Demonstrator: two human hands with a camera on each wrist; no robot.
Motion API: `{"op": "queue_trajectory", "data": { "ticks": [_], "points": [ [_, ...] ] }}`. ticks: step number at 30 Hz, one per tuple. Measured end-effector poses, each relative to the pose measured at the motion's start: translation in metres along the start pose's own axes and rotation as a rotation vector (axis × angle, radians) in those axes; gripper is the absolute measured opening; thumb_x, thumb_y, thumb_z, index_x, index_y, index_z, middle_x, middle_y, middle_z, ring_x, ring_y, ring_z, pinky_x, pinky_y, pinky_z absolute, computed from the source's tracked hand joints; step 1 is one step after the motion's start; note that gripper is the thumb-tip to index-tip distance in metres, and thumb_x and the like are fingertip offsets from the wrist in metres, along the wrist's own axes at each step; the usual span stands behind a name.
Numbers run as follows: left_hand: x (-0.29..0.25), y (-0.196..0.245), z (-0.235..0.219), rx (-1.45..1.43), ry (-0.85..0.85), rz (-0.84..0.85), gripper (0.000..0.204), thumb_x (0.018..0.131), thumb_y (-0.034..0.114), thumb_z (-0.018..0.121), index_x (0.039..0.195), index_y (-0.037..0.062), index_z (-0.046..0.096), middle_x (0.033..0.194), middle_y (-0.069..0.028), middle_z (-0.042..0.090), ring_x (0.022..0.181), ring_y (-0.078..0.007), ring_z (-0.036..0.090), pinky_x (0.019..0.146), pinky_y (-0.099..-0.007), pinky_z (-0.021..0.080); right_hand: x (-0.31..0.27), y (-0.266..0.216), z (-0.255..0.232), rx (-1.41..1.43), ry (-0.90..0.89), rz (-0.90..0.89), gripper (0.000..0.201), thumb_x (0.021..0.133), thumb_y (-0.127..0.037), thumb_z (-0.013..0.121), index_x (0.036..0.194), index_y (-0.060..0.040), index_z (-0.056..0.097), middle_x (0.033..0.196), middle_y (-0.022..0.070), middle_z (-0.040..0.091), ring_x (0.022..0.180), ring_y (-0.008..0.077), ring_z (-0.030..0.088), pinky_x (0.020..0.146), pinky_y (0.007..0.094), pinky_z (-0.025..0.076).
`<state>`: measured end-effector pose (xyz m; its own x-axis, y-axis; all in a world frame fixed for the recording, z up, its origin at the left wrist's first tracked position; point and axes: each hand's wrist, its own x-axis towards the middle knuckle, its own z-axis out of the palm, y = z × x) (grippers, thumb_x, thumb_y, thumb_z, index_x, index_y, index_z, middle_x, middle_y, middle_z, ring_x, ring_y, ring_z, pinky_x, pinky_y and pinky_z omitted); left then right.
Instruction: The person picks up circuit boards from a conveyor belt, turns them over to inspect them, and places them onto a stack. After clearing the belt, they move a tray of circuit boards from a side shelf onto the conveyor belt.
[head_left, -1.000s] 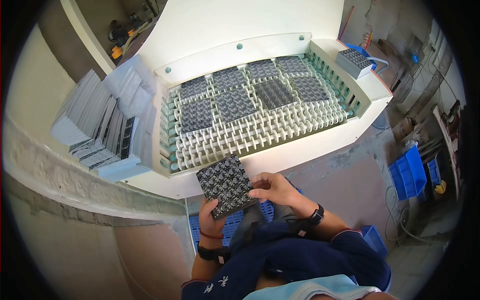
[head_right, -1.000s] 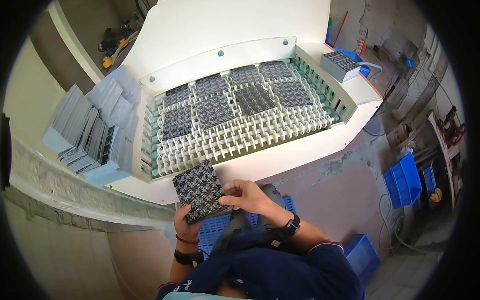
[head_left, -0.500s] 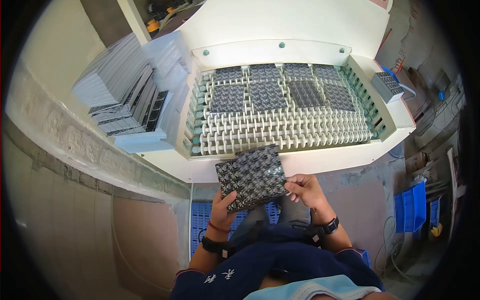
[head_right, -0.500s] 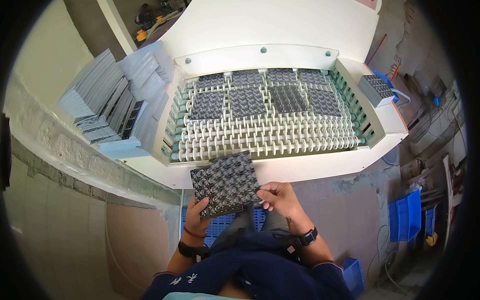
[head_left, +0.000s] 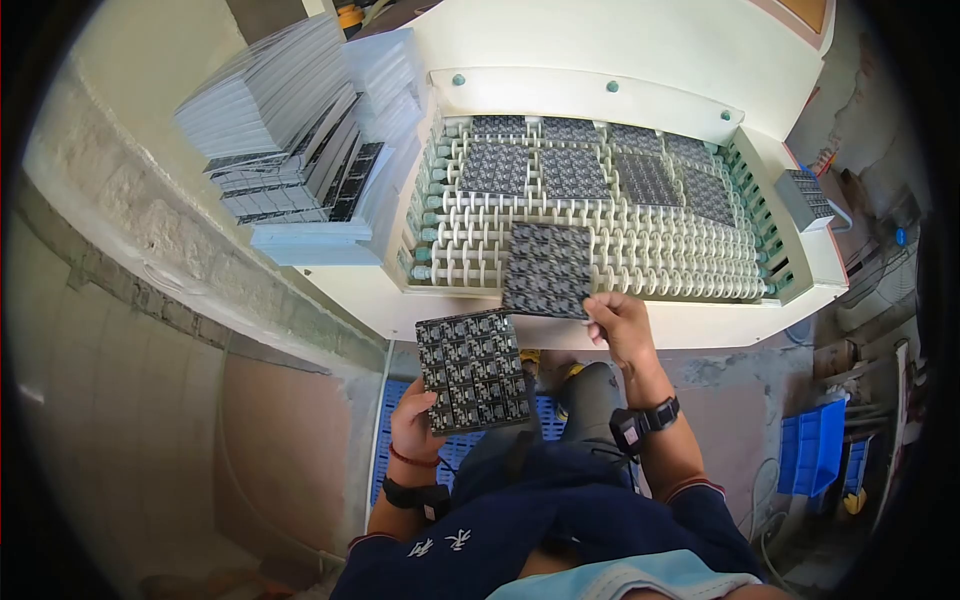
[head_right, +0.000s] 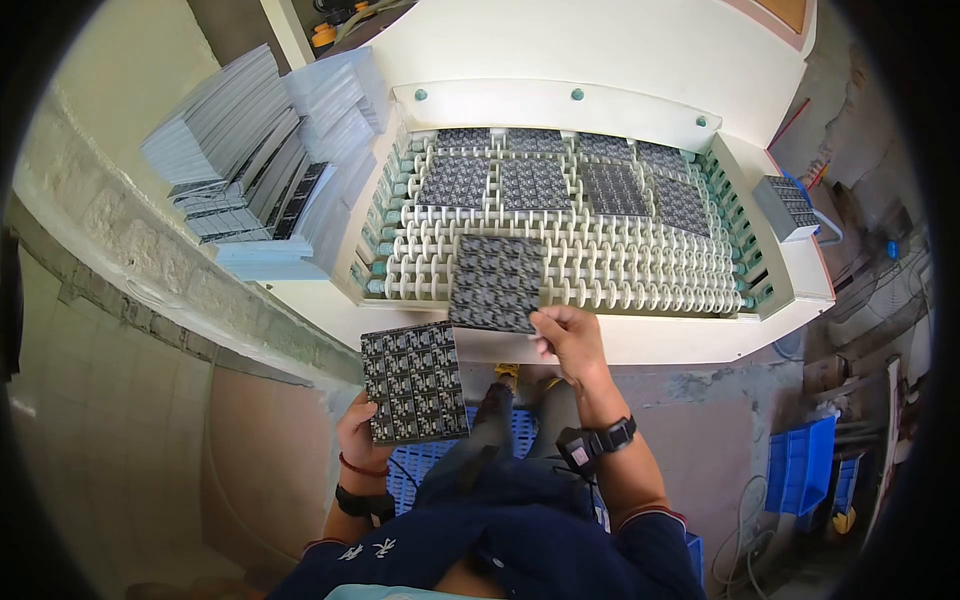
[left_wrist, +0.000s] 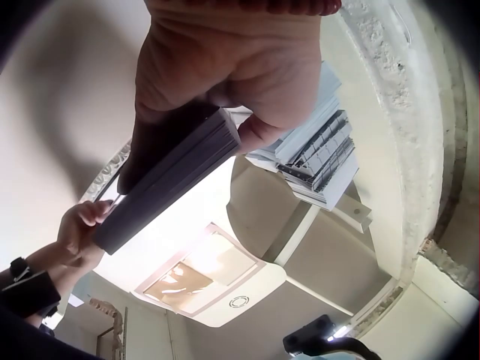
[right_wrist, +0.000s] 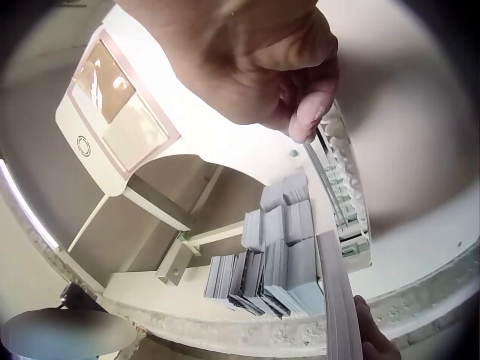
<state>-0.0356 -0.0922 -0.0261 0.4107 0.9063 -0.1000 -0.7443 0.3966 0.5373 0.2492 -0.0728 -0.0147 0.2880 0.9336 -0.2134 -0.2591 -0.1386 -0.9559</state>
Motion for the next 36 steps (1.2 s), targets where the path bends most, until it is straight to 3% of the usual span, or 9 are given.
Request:
{"op": "queue_trajectory", "data": {
  "ticks": [4,8,13,18,20,21,25,31,36],
  "points": [
    [-0.007,0.004,0.004,-0.005,-0.015,0.001,0.052,0.074,0.013,0.051,0.118,-0.0119,0.038,0.111,-0.0222,0.053,0.1,-0.0295,0.055,0.088,-0.0385,0.044,0.034,0.002,0.048,-0.097,-0.081,0.025,0.018,0.081,-0.011,0.061,0.087,0.0063,0.06,0.064,0.0064,0.059,0.048,0.01,0.055,0.04,0.0196,0.044],
    [-0.005,0.006,0.003,-0.005,0.013,0.029,0.049,0.074,0.012,0.05,0.117,-0.0115,0.04,0.11,-0.0218,0.054,0.098,-0.029,0.056,0.087,-0.0381,0.044,0.036,0.003,0.06,-0.334,-0.011,-0.034,0.019,0.081,-0.009,0.059,0.086,0.0091,0.061,0.063,0.0093,0.06,0.047,0.0115,0.057,0.038,0.0212,0.046],
    [0.0,0.002,-0.009,0.031,0.075,0.023,0.044,0.078,0.01,0.049,0.115,-0.0107,0.041,0.109,-0.0208,0.054,0.095,-0.0282,0.057,0.084,-0.0385,0.047,0.03,-0.011,0.017,-0.114,0.095,-0.109,0.018,0.082,-0.01,0.059,0.083,0.0082,0.06,0.062,0.01,0.06,0.045,0.0111,0.056,0.035,0.0208,0.044],
    [0.017,-0.007,-0.002,0.08,0.069,-0.001,0.038,0.082,0.006,0.047,0.117,-0.0086,0.041,0.11,-0.0189,0.053,0.097,-0.0264,0.056,0.085,-0.0381,0.046,0.027,-0.016,-0.033,-0.348,0.214,-0.134,0.018,0.081,-0.012,0.062,0.085,0.0052,0.061,0.062,0.0077,0.06,0.047,0.0095,0.055,0.038,0.0202,0.043],
    [0.026,-0.011,0.006,0.087,0.064,-0.004,0.037,0.083,0.004,0.047,0.117,-0.0079,0.041,0.111,-0.0183,0.053,0.098,-0.0257,0.056,0.085,-0.038,0.046,0.02,-0.008,-0.042,-0.814,0.4,-0.558,0.02,0.079,-0.016,0.065,0.087,0.0021,0.062,0.064,0.0055,0.06,0.053,0.0078,0.055,0.042,0.0198,0.043],
    [0.031,-0.014,0.011,0.101,0.056,-0.013,0.034,0.084,0.003,0.047,0.116,-0.0061,0.042,0.11,-0.0162,0.054,0.097,-0.0239,0.056,0.085,-0.0365,0.046,0.014,-0.007,-0.043,-0.813,0.404,-0.56,0.02,0.079,-0.016,0.065,0.087,0.0021,0.062,0.064,0.0055,0.06,0.053,0.0078,0.055,0.042,0.0198,0.043],
    [0.05,-0.029,0.024,0.13,-0.013,-0.028,0.032,0.085,0.001,0.046,0.117,-0.0034,0.044,0.11,-0.0127,0.055,0.098,-0.0214,0.055,0.085,-0.0346,0.045,-0.03,-0.019,-0.009,-0.26,-0.208,0.044,0.025,0.077,-0.02,0.067,0.088,0.0014,0.062,0.067,0.0036,0.06,0.055,0.007,0.055,0.044,0.0195,0.045],
    [0.061,-0.042,0.043,0.125,-0.053,-0.039,0.038,0.085,0.003,0.043,0.122,-0.0027,0.039,0.113,-0.0141,0.052,0.1,-0.0252,0.054,0.087,-0.0388,0.044,-0.019,-0.022,-0.039,-0.036,-0.055,0.046,0.015,0.079,-0.012,0.064,0.08,0.0021,0.061,0.066,0.0033,0.059,0.046,0.007,0.052,0.041,0.0186,0.045],
    [0.058,-0.042,0.033,0.08,-0.068,-0.068,0.041,0.083,0.007,0.043,0.121,-0.0058,0.039,0.114,-0.0178,0.051,0.102,-0.0281,0.053,0.088,-0.0421,0.043,0.028,-0.051,-0.12,-0.236,0.242,-0.152,0.015,0.079,-0.013,0.064,0.079,0.0021,0.063,0.059,0.0014,0.056,0.043,0.0071,0.05,0.039,0.018,0.043]
  ]
}}
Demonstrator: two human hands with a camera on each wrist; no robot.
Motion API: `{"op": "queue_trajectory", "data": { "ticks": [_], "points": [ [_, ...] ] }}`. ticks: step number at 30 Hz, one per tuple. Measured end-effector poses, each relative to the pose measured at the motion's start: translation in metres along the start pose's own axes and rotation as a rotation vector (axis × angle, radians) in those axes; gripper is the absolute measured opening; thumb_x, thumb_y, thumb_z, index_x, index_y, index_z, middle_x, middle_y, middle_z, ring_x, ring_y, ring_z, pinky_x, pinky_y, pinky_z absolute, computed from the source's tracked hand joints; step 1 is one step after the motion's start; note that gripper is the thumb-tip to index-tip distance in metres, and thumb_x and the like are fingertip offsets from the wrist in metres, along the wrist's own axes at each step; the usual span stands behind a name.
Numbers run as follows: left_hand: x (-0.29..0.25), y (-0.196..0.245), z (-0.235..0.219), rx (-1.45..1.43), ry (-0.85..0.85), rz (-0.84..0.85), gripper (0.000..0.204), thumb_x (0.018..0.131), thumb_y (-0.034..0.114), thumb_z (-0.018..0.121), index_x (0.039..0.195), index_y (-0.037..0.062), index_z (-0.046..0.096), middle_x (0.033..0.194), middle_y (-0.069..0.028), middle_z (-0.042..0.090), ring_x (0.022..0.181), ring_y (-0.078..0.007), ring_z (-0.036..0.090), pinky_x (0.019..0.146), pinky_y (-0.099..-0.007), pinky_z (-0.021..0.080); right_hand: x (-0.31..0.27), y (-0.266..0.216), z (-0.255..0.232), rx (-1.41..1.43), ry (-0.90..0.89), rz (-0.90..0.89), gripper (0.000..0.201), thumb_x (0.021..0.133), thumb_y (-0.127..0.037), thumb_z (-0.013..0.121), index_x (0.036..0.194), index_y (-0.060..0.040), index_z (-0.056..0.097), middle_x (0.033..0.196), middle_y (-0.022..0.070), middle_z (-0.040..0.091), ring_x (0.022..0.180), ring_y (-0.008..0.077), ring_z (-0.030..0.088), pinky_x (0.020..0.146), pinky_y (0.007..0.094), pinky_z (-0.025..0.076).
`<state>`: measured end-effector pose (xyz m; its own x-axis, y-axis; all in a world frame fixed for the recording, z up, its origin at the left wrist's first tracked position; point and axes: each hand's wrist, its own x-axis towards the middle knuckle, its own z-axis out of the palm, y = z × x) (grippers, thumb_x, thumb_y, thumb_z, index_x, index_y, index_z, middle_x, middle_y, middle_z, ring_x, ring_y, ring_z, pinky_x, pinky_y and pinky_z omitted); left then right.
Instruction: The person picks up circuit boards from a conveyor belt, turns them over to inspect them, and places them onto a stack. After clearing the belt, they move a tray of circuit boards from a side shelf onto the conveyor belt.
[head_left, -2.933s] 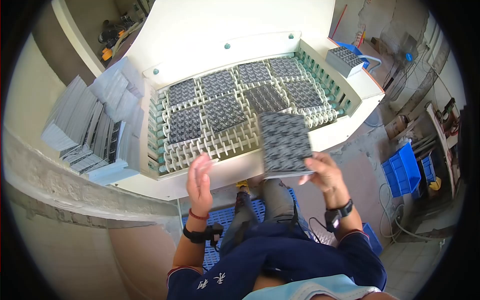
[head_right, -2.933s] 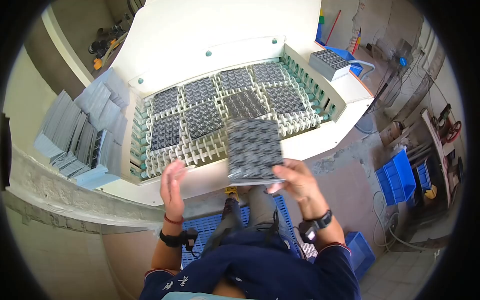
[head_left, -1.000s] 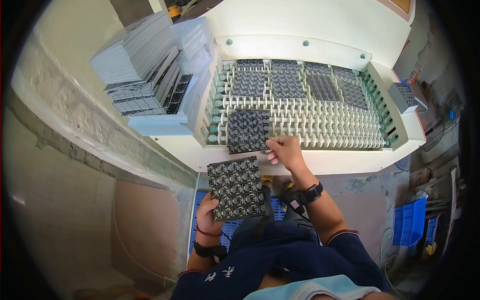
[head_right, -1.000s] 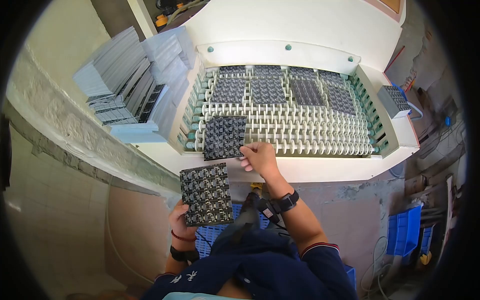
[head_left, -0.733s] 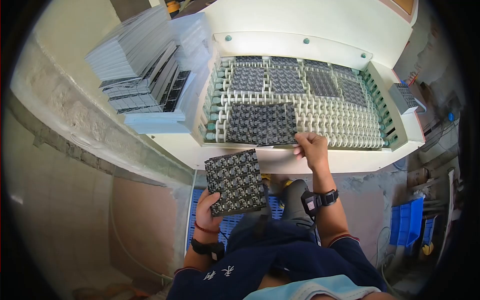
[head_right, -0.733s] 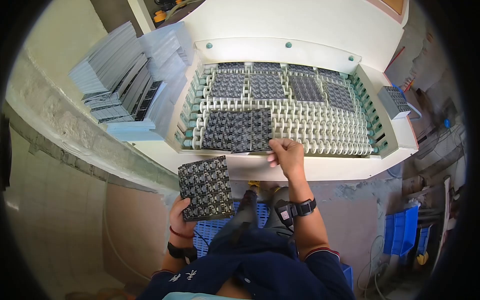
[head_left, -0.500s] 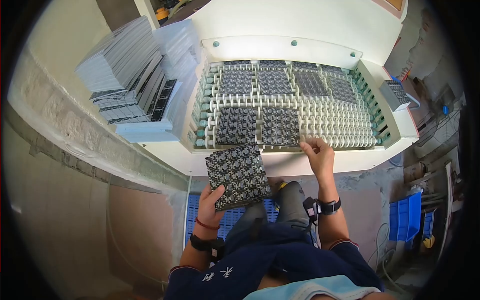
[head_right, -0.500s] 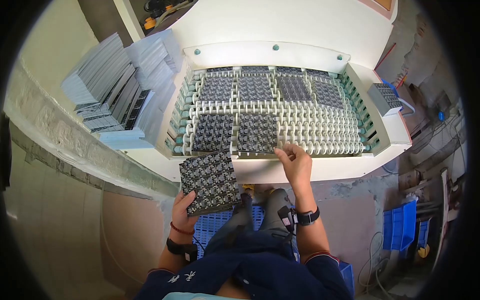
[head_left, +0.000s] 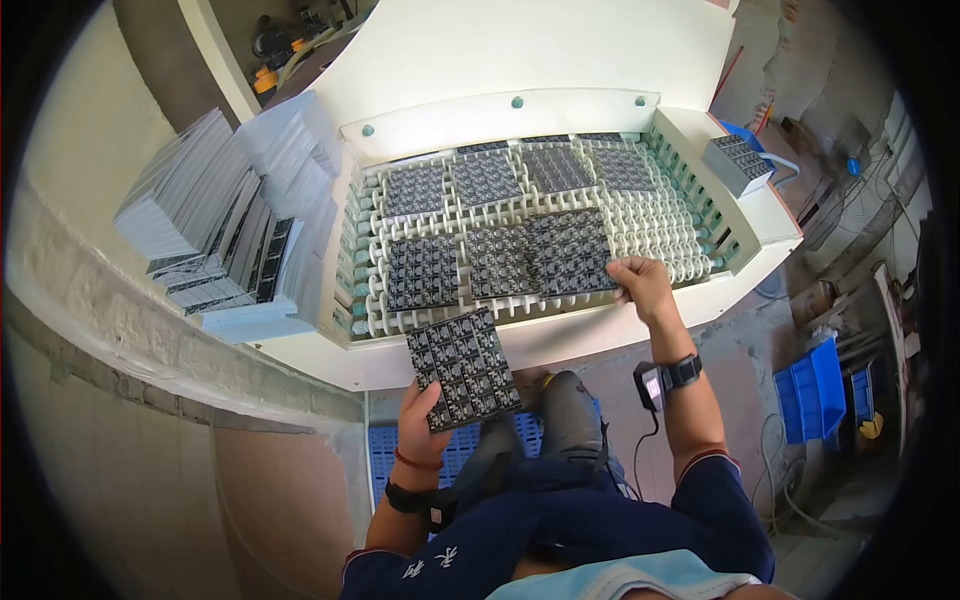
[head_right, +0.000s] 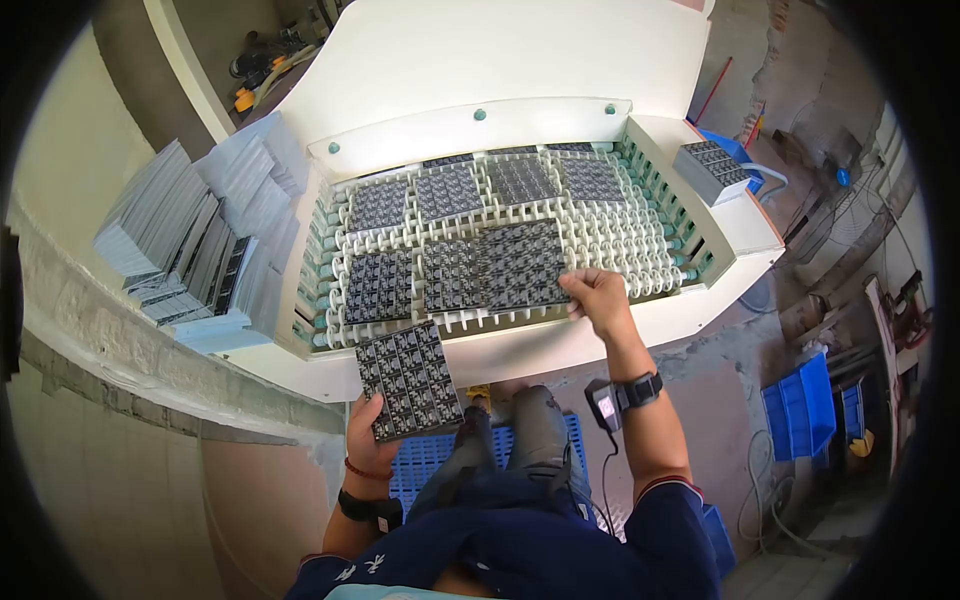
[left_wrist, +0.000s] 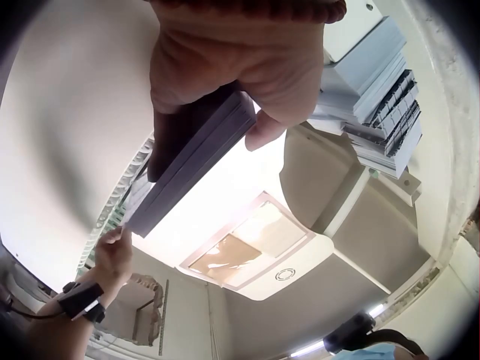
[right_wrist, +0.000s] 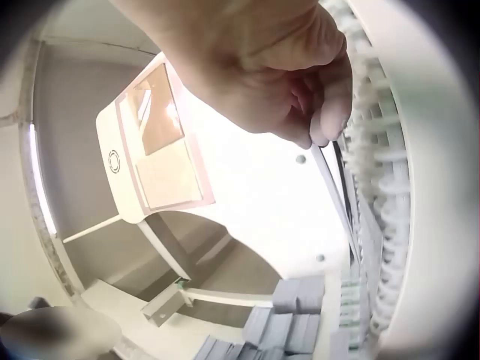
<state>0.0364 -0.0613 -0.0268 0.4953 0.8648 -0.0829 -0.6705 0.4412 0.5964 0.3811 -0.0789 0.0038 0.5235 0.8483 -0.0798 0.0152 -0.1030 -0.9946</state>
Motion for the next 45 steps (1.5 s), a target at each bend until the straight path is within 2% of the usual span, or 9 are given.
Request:
{"op": "queue_trajectory", "data": {
  "ticks": [3,5,11,15,18,21,24,29,45],
  "points": [
    [-0.005,0.002,-0.002,-0.142,-0.063,-0.044,0.046,0.078,0.009,0.043,0.121,-0.0064,0.038,0.115,-0.0189,0.051,0.103,-0.0299,0.053,0.09,-0.0436,0.042,0.029,0.009,-0.027,-0.195,0.086,-0.047,0.018,0.078,-0.015,0.064,0.078,0.0034,0.064,0.058,0.0042,0.058,0.044,0.0095,0.052,0.041,0.0223,0.043],
    [-0.01,0.003,-0.001,-0.134,-0.058,-0.035,0.052,0.072,0.01,0.043,0.121,-0.0067,0.038,0.115,-0.0194,0.051,0.103,-0.0312,0.053,0.091,-0.0445,0.041,0.036,0.009,-0.035,-0.66,0.204,-0.263,0.023,0.075,-0.02,0.065,0.078,0.003,0.066,0.057,0.008,0.059,0.044,0.0123,0.054,0.046,0.0279,0.045],
    [-0.021,0.011,-0.007,-0.086,-0.055,-0.002,0.053,0.071,0.008,0.044,0.121,-0.0087,0.037,0.115,-0.0212,0.051,0.102,-0.0317,0.054,0.089,-0.0423,0.043,0.036,-0.017,-0.094,-0.581,0.371,-0.133,0.024,0.073,-0.021,0.064,0.078,0.0025,0.066,0.051,0.0085,0.056,0.043,0.0139,0.051,0.046,0.0281,0.042],
    [-0.023,0.008,-0.01,-0.061,-0.051,-0.005,0.053,0.071,0.007,0.046,0.121,-0.0094,0.037,0.114,-0.0217,0.051,0.101,-0.0316,0.054,0.089,-0.0422,0.043,0.05,-0.003,-0.139,-0.87,0.446,-0.217,0.026,0.072,-0.024,0.065,0.081,0.0002,0.066,0.059,0.0111,0.06,0.055,0.0164,0.057,0.056,0.0281,0.045],
    [-0.022,0.003,-0.008,-0.042,-0.051,0.028,0.047,0.074,0.005,0.045,0.119,-0.0099,0.04,0.114,-0.0203,0.051,0.102,-0.0297,0.053,0.09,-0.0399,0.042,0.038,0.001,-0.13,-0.779,0.492,-0.363,0.025,0.073,-0.022,0.065,0.083,0.001,0.066,0.067,0.0127,0.063,0.06,0.0161,0.059,0.058,0.0276,0.045],
    [-0.023,0.0,-0.002,-0.029,-0.033,0.027,0.044,0.077,0.003,0.045,0.119,-0.0095,0.04,0.115,-0.0195,0.051,0.103,-0.0289,0.053,0.09,-0.0396,0.042,0.001,-0.007,-0.076,-0.557,0.315,-0.341,0.018,0.076,-0.013,0.063,0.083,0.003,0.065,0.067,0.0099,0.063,0.06,0.0118,0.057,0.056,0.0263,0.044],
    [-0.021,-0.003,-0.002,0.004,-0.05,0.025,0.04,0.081,0.003,0.045,0.119,-0.0087,0.04,0.115,-0.0191,0.051,0.103,-0.0276,0.053,0.09,-0.0389,0.042,-0.049,-0.005,-0.011,-0.358,-0.128,-0.107,0.027,0.079,-0.026,0.066,0.085,0.0002,0.066,0.068,0.0041,0.062,0.055,0.0066,0.054,0.046,0.0199,0.043],
    [-0.022,-0.006,-0.006,0.074,-0.051,0.014,0.041,0.081,0.004,0.047,0.119,-0.0081,0.04,0.115,-0.0187,0.051,0.103,-0.0276,0.053,0.09,-0.0391,0.041,-0.103,0.011,0.072,0.067,-0.592,0.145,0.021,0.08,-0.02,0.064,0.085,0.0003,0.064,0.066,0.0047,0.061,0.053,0.0089,0.057,0.046,0.0201,0.047],
    [-0.025,-0.012,-0.009,0.126,0.005,0.004,0.039,0.082,0.004,0.045,0.119,-0.0073,0.04,0.113,-0.018,0.052,0.1,-0.0275,0.054,0.089,-0.0387,0.042,-0.123,0.02,0.085,0.144,-0.615,0.295,0.023,0.08,-0.019,0.064,0.081,0.0031,0.062,0.062,0.0057,0.058,0.051,0.0124,0.059,0.042,0.0224,0.048]
  ]
}}
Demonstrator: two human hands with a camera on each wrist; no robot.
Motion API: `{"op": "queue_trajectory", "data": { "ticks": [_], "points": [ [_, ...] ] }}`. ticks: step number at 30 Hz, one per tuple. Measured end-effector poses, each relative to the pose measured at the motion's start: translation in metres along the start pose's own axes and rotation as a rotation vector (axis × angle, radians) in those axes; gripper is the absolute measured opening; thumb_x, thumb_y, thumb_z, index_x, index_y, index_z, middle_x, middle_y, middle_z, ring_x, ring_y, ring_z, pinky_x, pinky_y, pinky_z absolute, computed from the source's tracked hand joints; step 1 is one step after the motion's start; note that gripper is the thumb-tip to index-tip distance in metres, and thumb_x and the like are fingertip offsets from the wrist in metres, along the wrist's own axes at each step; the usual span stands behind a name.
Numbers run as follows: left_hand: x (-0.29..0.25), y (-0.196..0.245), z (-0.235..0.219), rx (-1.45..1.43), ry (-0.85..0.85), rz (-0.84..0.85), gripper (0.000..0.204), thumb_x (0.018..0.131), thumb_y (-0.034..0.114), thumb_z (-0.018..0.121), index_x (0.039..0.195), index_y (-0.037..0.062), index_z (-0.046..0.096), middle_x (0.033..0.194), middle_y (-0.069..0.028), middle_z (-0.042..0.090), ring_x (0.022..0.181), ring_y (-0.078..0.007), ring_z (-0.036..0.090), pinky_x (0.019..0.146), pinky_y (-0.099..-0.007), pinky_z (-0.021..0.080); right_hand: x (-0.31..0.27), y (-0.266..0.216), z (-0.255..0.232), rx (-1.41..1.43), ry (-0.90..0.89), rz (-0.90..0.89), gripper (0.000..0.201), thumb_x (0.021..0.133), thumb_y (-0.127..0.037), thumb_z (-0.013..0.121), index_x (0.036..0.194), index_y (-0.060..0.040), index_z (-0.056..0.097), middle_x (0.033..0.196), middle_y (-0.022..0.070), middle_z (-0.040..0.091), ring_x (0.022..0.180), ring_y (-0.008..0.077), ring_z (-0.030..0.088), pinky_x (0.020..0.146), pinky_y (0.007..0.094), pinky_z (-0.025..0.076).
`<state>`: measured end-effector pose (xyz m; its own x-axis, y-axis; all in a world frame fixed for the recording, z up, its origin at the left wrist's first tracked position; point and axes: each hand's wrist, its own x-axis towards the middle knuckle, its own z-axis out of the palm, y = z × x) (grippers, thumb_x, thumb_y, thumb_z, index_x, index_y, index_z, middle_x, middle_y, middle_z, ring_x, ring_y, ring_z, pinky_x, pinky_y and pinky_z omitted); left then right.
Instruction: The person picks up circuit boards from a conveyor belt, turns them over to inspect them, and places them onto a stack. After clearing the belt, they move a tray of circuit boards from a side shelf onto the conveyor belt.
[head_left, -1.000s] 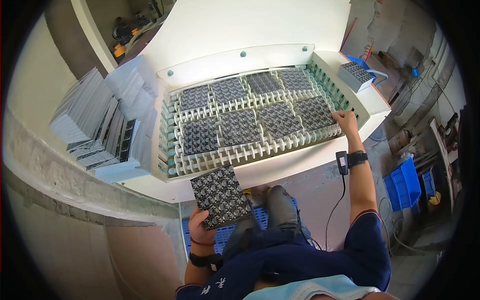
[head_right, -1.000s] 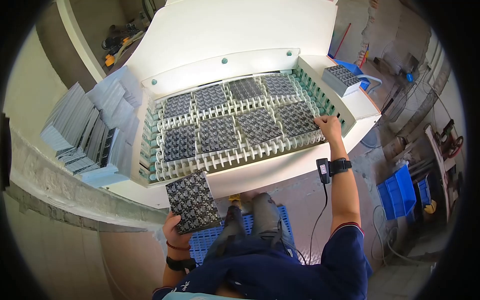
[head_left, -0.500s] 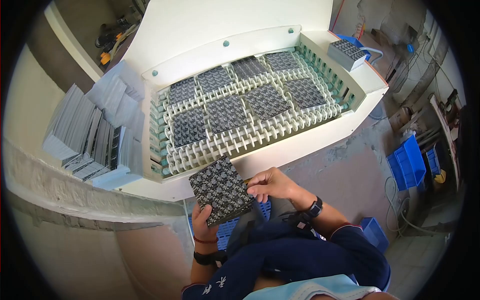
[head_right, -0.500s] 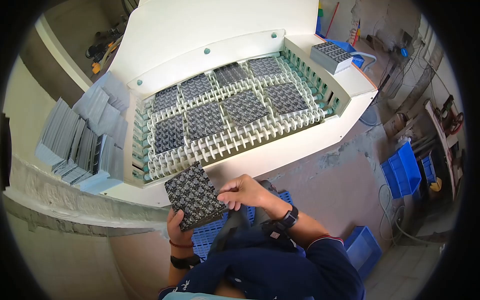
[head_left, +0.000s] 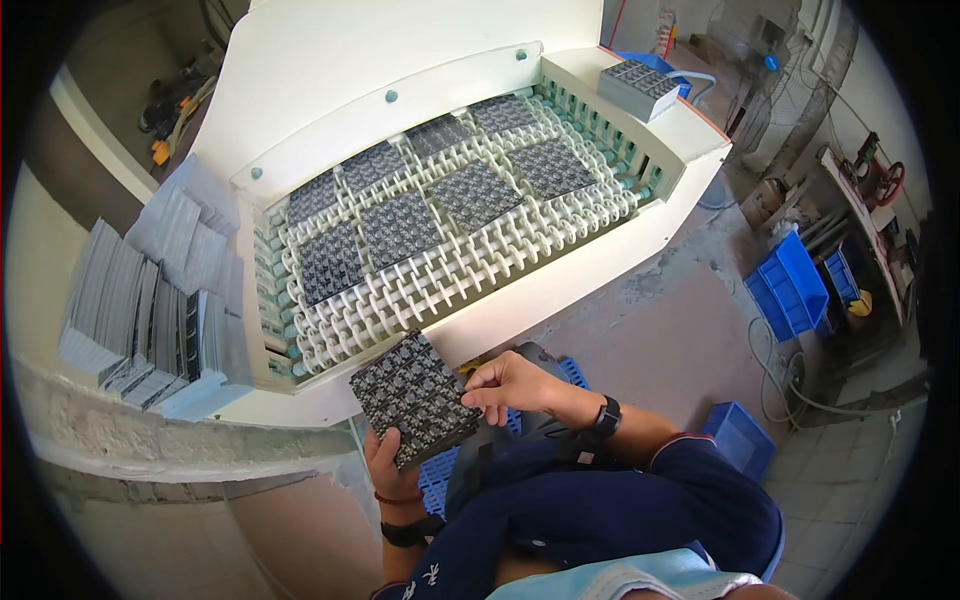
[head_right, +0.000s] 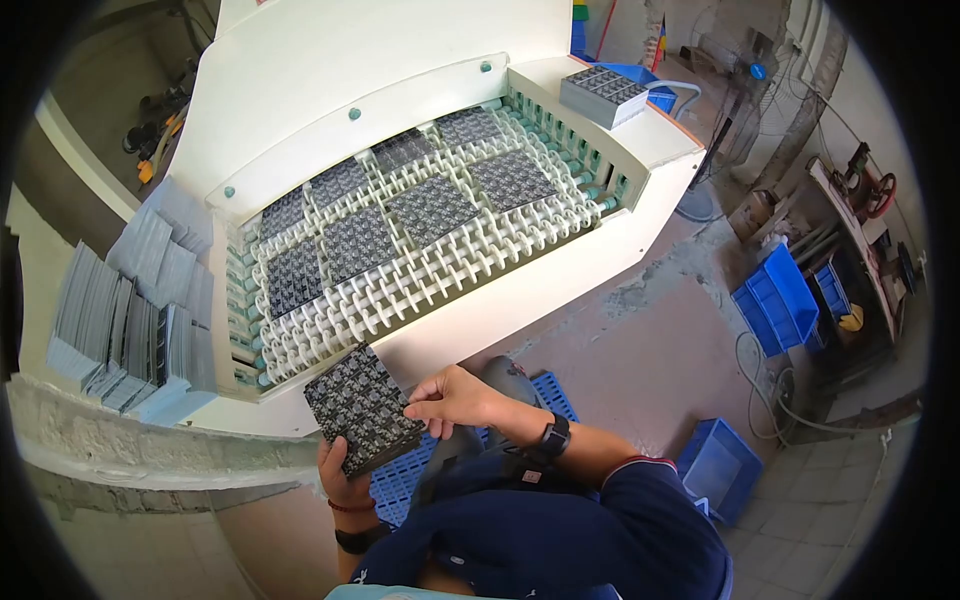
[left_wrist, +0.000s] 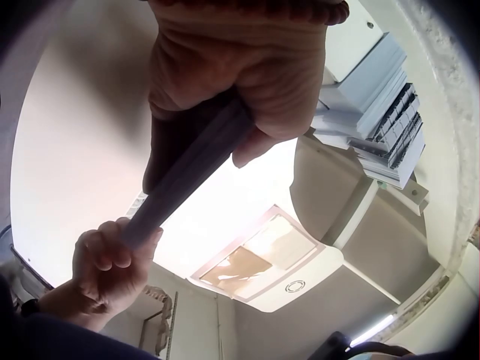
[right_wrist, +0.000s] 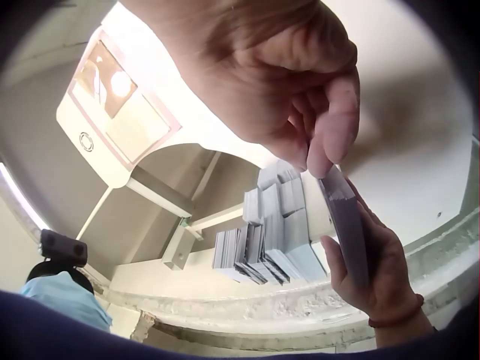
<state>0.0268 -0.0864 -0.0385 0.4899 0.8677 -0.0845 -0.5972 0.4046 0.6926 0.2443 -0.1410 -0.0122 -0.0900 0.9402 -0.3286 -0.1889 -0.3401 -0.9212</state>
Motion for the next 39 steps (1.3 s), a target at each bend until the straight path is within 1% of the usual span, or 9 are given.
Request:
{"op": "queue_trajectory", "data": {
  "ticks": [8,14,19,23,26,28,30,34,39],
  "points": [
    [0.0,-0.001,-0.001,-0.006,0.004,-0.003,0.04,0.082,0.004,0.045,0.119,-0.0076,0.039,0.114,-0.0175,0.051,0.101,-0.0262,0.053,0.089,-0.0367,0.043,0.003,0.006,0.002,-0.101,-0.019,0.0,0.017,0.081,-0.015,0.062,0.082,0.001,0.059,0.058,0.0036,0.058,0.048,0.0094,0.056,0.043,0.0201,0.045],
    [-0.008,0.008,-0.01,-0.093,0.058,0.008,0.039,0.082,0.004,0.045,0.118,-0.0087,0.04,0.111,-0.0181,0.053,0.1,-0.0258,0.054,0.088,-0.0357,0.043,-0.005,-0.005,-0.009,0.015,0.228,-0.085,0.014,0.085,-0.011,0.055,0.085,0.0027,0.056,0.059,0.0029,0.055,0.047,0.0091,0.055,0.041,0.0203,0.045],
    [-0.02,0.033,-0.021,-0.204,-0.028,0.002,0.048,0.076,0.012,0.046,0.117,-0.0123,0.039,0.112,-0.022,0.052,0.1,-0.029,0.055,0.088,-0.0378,0.043,0.001,-0.01,-0.043,0.17,0.472,-0.27,0.012,0.085,-0.009,0.054,0.078,0.0002,0.054,0.06,0.0036,0.054,0.043,0.01,0.053,0.038,0.0203,0.043],
    [-0.033,0.044,-0.028,-0.208,0.019,0.038,0.054,0.072,0.014,0.049,0.118,-0.0131,0.038,0.112,-0.0242,0.052,0.098,-0.0313,0.056,0.087,-0.0402,0.044,0.025,-0.016,-0.032,0.16,0.44,-0.281,0.011,0.084,-0.009,0.055,0.08,0.0007,0.054,0.061,0.0046,0.055,0.043,0.0107,0.052,0.039,0.0209,0.043],
    [-0.039,0.052,-0.024,-0.158,0.051,0.057,0.056,0.071,0.017,0.052,0.116,-0.0135,0.04,0.11,-0.0243,0.053,0.096,-0.0312,0.056,0.086,-0.0399,0.045,0.058,-0.027,0.0,0.157,0.384,-0.234,0.011,0.083,-0.011,0.058,0.081,-0.0007,0.053,0.06,0.0013,0.052,0.043,0.0102,0.053,0.039,0.0201,0.043],
    [-0.041,0.052,-0.024,-0.155,0.079,0.087,0.055,0.07,0.016,0.052,0.115,-0.0134,0.041,0.109,-0.0242,0.054,0.095,-0.031,0.057,0.085,-0.0395,0.045,0.081,-0.033,0.02,0.145,0.288,-0.242,0.013,0.083,-0.012,0.058,0.082,0.0008,0.054,0.061,0.0031,0.054,0.045,0.0106,0.055,0.039,0.0206,0.045],
    [-0.043,0.054,-0.023,-0.163,0.071,0.094,0.054,0.07,0.015,0.052,0.115,-0.0133,0.041,0.109,-0.0242,0.053,0.095,-0.0308,0.057,0.085,-0.0394,0.045,0.105,-0.037,0.037,0.102,0.298,-0.167,0.015,0.084,-0.012,0.056,0.084,0.0028,0.054,0.062,0.0051,0.056,0.046,0.0115,0.056,0.039,0.0213,0.046],
    [-0.043,0.055,-0.027,-0.177,0.034,0.121,0.051,0.074,0.011,0.053,0.118,-0.0119,0.039,0.112,-0.0227,0.053,0.099,-0.0302,0.056,0.086,-0.0393,0.045,0.117,-0.037,0.038,-0.009,0.355,-0.145,0.016,0.084,-0.012,0.055,0.085,0.0045,0.054,0.062,0.0073,0.057,0.046,0.0124,0.057,0.037,0.0218,0.047],
    [-0.036,0.052,-0.031,-0.15,0.044,0.098,0.047,0.077,0.007,0.05,0.118,-0.0111,0.039,0.111,-0.022,0.053,0.098,-0.0292,0.056,0.086,-0.0389,0.045,0.089,-0.038,-0.008,0.026,0.482,-0.264,0.018,0.084,-0.012,0.055,0.086,0.0064,0.055,0.063,0.0104,0.059,0.041,0.0117,0.054,0.035,0.0214,0.044]
  ]
}}
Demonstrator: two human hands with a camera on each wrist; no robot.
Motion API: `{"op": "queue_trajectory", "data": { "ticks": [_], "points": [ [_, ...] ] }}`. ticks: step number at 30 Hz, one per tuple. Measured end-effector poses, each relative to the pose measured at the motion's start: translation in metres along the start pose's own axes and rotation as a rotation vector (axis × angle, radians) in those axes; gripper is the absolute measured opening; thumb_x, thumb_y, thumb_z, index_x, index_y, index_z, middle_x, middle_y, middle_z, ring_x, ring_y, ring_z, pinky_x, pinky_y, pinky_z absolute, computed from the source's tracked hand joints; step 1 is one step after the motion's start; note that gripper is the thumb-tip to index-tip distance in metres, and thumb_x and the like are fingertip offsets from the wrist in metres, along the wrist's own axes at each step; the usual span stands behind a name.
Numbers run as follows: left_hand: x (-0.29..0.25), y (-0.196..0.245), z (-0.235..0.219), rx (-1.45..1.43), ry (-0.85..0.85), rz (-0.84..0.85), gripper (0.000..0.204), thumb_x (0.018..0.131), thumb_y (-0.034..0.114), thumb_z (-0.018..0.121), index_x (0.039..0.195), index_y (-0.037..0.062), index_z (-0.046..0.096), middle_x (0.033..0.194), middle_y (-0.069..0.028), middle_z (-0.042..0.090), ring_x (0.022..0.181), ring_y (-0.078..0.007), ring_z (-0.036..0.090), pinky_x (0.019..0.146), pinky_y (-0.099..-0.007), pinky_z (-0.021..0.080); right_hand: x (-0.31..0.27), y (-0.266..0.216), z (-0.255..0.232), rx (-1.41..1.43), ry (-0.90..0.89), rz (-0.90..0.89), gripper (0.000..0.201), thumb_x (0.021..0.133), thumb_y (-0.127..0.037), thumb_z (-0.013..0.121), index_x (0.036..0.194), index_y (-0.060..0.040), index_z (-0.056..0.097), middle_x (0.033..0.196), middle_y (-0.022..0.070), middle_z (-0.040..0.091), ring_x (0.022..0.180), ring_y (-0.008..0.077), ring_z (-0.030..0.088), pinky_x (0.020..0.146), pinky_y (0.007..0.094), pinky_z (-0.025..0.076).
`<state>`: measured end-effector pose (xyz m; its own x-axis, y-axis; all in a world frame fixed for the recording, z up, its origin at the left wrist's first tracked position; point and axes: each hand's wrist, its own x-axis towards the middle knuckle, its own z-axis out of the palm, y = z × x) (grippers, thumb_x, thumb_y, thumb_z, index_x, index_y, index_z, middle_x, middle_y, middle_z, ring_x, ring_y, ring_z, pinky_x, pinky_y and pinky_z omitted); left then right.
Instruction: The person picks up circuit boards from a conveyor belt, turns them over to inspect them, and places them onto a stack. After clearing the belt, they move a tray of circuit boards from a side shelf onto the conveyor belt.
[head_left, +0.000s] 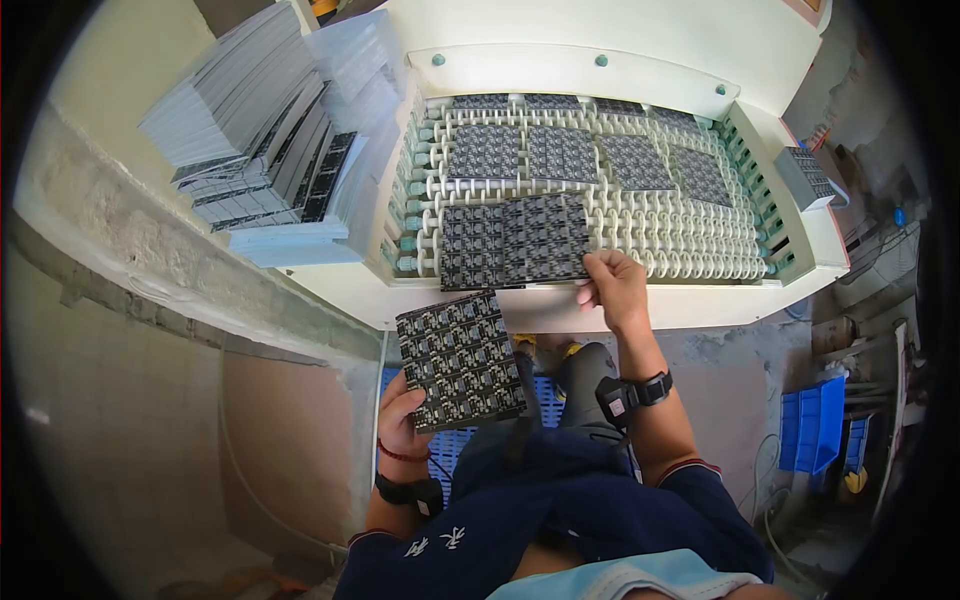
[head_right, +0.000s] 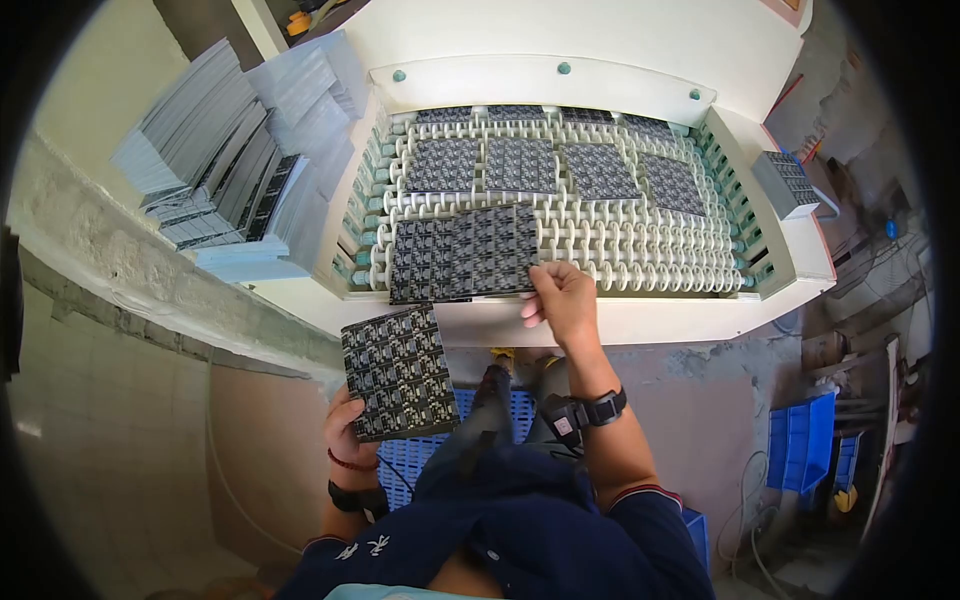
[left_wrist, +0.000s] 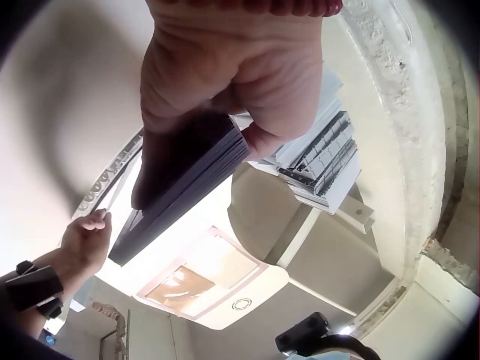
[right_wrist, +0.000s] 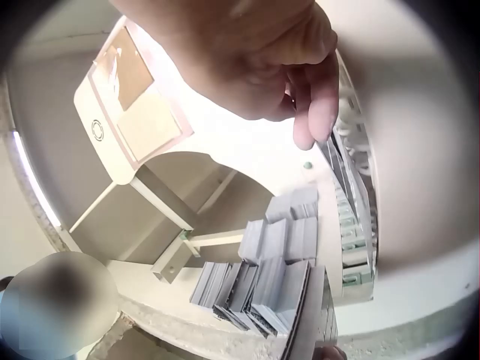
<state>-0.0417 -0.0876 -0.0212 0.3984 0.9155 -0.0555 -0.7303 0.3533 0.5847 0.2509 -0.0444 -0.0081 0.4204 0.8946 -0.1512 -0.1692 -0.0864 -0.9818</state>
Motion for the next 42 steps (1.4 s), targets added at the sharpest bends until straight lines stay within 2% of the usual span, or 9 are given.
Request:
{"op": "queue_trajectory", "data": {
  "ticks": [5,7,11,13,16,21,29,36,42],
  "points": [
    [0.02,-0.011,0.013,0.032,-0.027,-0.03,0.042,0.078,0.004,0.049,0.117,-0.0097,0.04,0.111,-0.019,0.054,0.098,-0.026,0.056,0.086,-0.0358,0.045,0.003,-0.001,-0.046,-0.426,0.109,-0.099,0.022,0.083,-0.015,0.059,0.089,0.0067,0.059,0.068,0.0097,0.062,0.047,0.0097,0.053,0.042,0.0203,0.041],
    [0.028,-0.02,0.013,0.096,-0.043,-0.04,0.039,0.08,0.004,0.048,0.117,-0.0086,0.041,0.111,-0.0172,0.054,0.098,-0.0239,0.056,0.086,-0.0346,0.044,-0.004,0.005,-0.052,-0.662,0.283,-0.378,0.027,0.08,-0.019,0.064,0.092,0.0045,0.061,0.069,0.008,0.062,0.055,0.0087,0.053,0.047,0.0201,0.04],
    [0.045,-0.037,0.027,0.131,-0.081,-0.063,0.037,0.082,0.002,0.048,0.118,-0.0066,0.041,0.112,-0.0157,0.054,0.1,-0.0221,0.055,0.086,-0.0344,0.045,-0.049,-0.015,-0.031,-0.254,-0.198,0.063,0.028,0.078,-0.022,0.067,0.089,0.0025,0.061,0.069,0.0043,0.061,0.055,0.0073,0.055,0.043,0.0189,0.043],
    [0.052,-0.045,0.034,0.113,-0.111,-0.081,0.039,0.082,0.001,0.049,0.119,-0.006,0.04,0.112,-0.0155,0.053,0.1,-0.022,0.054,0.086,-0.0348,0.045,-0.061,0.001,-0.025,-0.202,-0.357,0.11,0.022,0.079,-0.018,0.065,0.087,0.0026,0.061,0.067,0.0039,0.06,0.05,0.0059,0.054,0.04,0.0176,0.043],
    [0.056,-0.054,0.042,0.095,-0.094,-0.086,0.04,0.082,0.001,0.048,0.12,-0.0061,0.038,0.113,-0.0156,0.052,0.1,-0.0223,0.054,0.086,-0.0353,0.045,-0.055,0.004,-0.038,-0.033,-0.242,0.133,0.018,0.08,-0.015,0.064,0.085,0.0028,0.061,0.065,0.0032,0.059,0.047,0.0061,0.054,0.039,0.0171,0.043],
    [0.051,-0.052,0.04,0.065,-0.094,-0.126,0.04,0.083,0.001,0.047,0.12,-0.0065,0.037,0.114,-0.0162,0.051,0.101,-0.0237,0.054,0.087,-0.0358,0.045,-0.016,-0.024,-0.101,-0.042,0.117,-0.076,0.016,0.08,-0.014,0.063,0.079,0.0023,0.062,0.062,0.0014,0.057,0.04,0.0065,0.046,0.036,0.0186,0.04],
    [0.041,-0.044,0.037,-0.126,-0.18,-0.176,0.047,0.075,0.001,0.041,0.121,-0.0102,0.036,0.116,-0.0209,0.049,0.105,-0.0288,0.052,0.092,-0.0392,0.041,0.046,-0.028,-0.18,-0.95,0.479,-0.399,0.025,0.075,-0.022,0.063,0.074,0.0026,0.065,0.054,0.0099,0.058,0.047,0.0139,0.053,0.049,0.0303,0.043],
    [0.032,-0.042,0.025,0.043,-0.089,-0.083,0.049,0.075,0.005,0.044,0.121,-0.0095,0.037,0.115,-0.0209,0.05,0.102,-0.0301,0.053,0.089,-0.0402,0.043,0.047,-0.059,-0.264,-0.988,0.55,-0.281,0.027,0.075,-0.025,0.063,0.078,0.0023,0.064,0.056,0.0137,0.056,0.053,0.0158,0.054,0.054,0.0305,0.042],
    [0.036,-0.052,0.032,0.017,-0.134,-0.114,0.043,0.08,0.003,0.05,0.12,-0.0084,0.039,0.114,-0.018,0.052,0.101,-0.0252,0.054,0.089,-0.0364,0.042,0.016,-0.046,-0.225,-0.933,0.498,-0.464,0.025,0.076,-0.023,0.064,0.081,0.0024,0.064,0.061,0.0104,0.058,0.055,0.0137,0.054,0.055,0.0302,0.044]
  ]
}}
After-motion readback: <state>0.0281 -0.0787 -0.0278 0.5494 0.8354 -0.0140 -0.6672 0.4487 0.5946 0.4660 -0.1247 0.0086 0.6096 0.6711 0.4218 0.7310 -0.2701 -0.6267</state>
